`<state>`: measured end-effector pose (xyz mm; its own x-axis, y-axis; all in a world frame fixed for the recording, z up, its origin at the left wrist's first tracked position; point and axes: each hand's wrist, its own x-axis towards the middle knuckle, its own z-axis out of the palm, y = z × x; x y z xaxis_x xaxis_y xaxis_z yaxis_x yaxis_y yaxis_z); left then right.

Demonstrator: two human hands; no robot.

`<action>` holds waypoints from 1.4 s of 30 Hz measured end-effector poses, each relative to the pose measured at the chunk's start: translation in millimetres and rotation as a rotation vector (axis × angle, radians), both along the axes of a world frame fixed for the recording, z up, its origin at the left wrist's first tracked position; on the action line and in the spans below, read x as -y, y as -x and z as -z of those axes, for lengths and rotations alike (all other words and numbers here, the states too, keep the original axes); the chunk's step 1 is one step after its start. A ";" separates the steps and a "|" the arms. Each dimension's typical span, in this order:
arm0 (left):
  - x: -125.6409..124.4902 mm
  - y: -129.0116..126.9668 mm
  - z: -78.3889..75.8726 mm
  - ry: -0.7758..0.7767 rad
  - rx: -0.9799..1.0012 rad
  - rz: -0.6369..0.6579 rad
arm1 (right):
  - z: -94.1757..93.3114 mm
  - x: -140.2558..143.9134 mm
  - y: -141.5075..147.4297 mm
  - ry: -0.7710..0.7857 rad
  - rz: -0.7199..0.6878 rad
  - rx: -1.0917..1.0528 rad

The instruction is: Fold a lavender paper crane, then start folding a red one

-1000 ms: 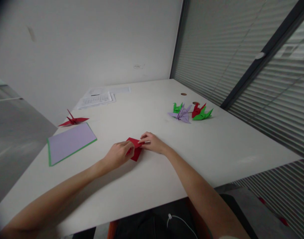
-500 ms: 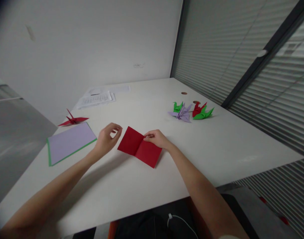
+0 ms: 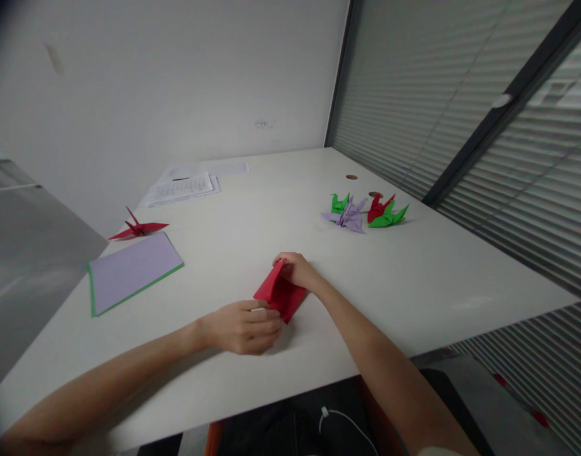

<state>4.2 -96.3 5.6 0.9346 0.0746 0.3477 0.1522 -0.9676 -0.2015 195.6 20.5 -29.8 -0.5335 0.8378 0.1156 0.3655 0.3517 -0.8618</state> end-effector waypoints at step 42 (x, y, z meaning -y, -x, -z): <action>-17.6 11.6 23.9 0.486 0.010 -0.547 | -16.6 -13.8 -34.7 -0.110 -0.098 0.379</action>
<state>-7.4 -78.7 -18.3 0.7166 0.6777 0.1649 0.6386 -0.7326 0.2356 230.3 34.3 -13.2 -0.6322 0.7746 -0.0180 0.6101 0.4834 -0.6278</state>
